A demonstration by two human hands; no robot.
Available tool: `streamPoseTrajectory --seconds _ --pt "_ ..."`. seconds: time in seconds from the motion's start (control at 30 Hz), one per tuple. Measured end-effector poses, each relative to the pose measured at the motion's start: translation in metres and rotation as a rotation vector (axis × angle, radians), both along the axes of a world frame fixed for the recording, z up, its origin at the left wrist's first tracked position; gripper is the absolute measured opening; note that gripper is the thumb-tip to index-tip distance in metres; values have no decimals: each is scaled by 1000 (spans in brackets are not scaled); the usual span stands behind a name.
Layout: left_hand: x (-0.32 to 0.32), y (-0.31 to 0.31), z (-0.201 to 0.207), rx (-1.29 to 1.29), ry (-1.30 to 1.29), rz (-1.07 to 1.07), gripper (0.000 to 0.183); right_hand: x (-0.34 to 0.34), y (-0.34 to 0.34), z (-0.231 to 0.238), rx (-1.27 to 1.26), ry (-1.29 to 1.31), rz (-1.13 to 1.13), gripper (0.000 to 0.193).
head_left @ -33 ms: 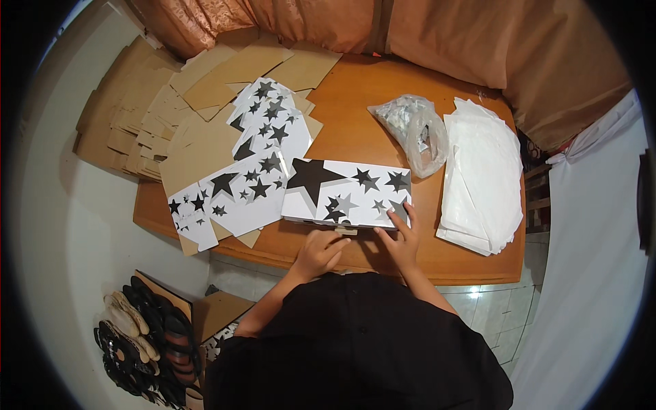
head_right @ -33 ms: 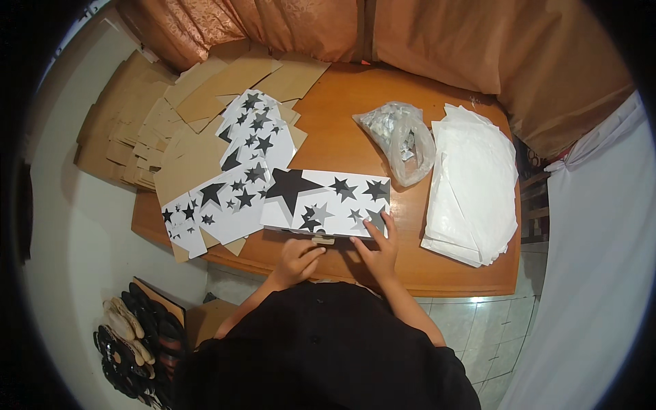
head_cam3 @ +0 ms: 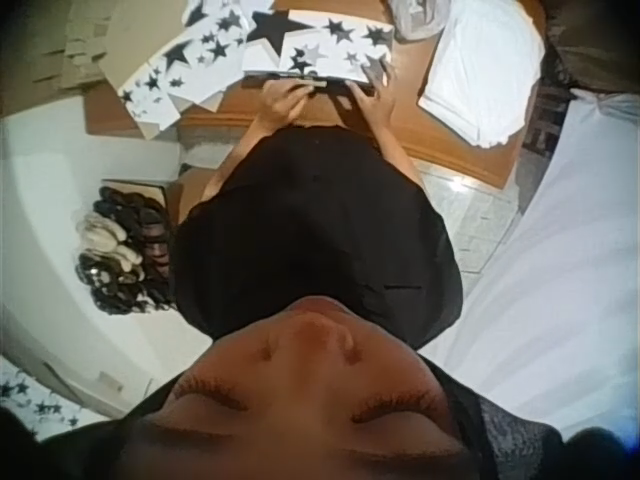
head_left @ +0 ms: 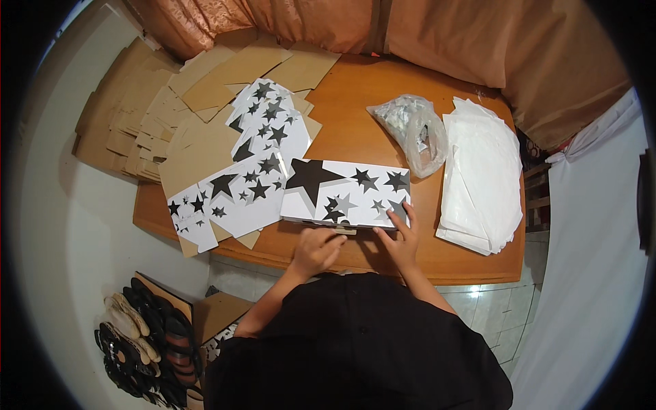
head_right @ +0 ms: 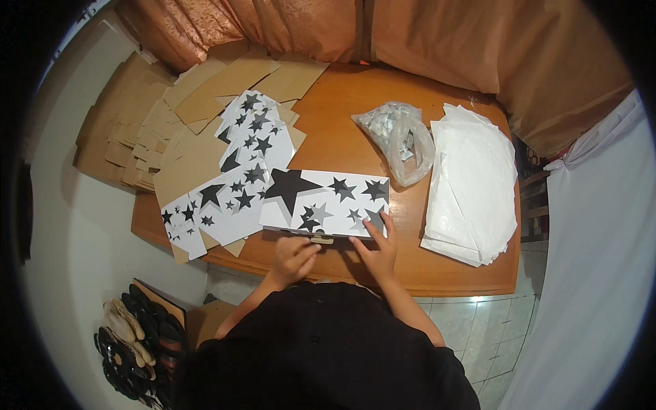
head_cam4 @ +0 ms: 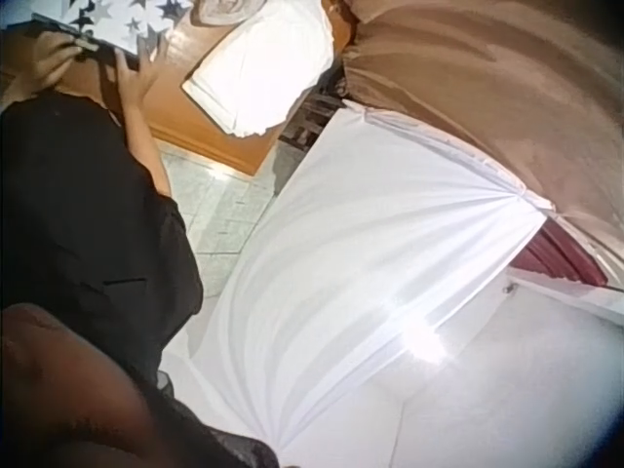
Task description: Assemble and fold cardboard shoe boxes and place tissue paper inside.
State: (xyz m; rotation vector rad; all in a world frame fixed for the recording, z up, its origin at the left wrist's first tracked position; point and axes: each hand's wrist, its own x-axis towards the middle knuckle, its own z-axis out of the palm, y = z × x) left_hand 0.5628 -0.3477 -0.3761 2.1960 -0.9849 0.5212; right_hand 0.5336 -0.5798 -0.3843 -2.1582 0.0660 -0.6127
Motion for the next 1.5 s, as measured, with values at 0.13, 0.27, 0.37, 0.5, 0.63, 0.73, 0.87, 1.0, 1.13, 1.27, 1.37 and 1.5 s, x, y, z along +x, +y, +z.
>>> streamPoseTrajectory --seconds 0.13,0.27,0.37,0.5,0.63,0.73,0.87,1.0,1.13,1.27,1.37,1.5 --pt "33 18 16 54 -138 367 52 1 4 -2 11 13 -24 47" --pt "57 29 37 148 213 409 75 3 7 -6 23 -8 -55 48" --pt "64 36 18 48 379 309 78 5 9 -7 19 -32 -73 50" --pt "63 38 8 31 372 280 73 4 10 -9 22 -11 -86 51" --pt "65 41 7 18 403 249 70 3 11 -7 46 3 -79 49" --pt "67 41 5 33 366 242 68 4 10 -8 -16 1 -91 49" --pt "64 42 3 38 368 234 67 0 5 -9 -206 24 -72 44" --pt "59 42 -2 135 285 252 68 -1 -6 -8 -426 45 -40 40" --pt "58 40 -10 340 178 346 66 3 -17 -17 -525 38 17 39" --pt "58 39 -19 282 127 323 61 16 -17 -5 -538 -23 54 33" --pt "58 38 -21 246 113 324 60 18 -4 6 -499 -33 173 30" --pt "58 36 -20 207 103 321 59 17 37 4 -442 -128 314 25"
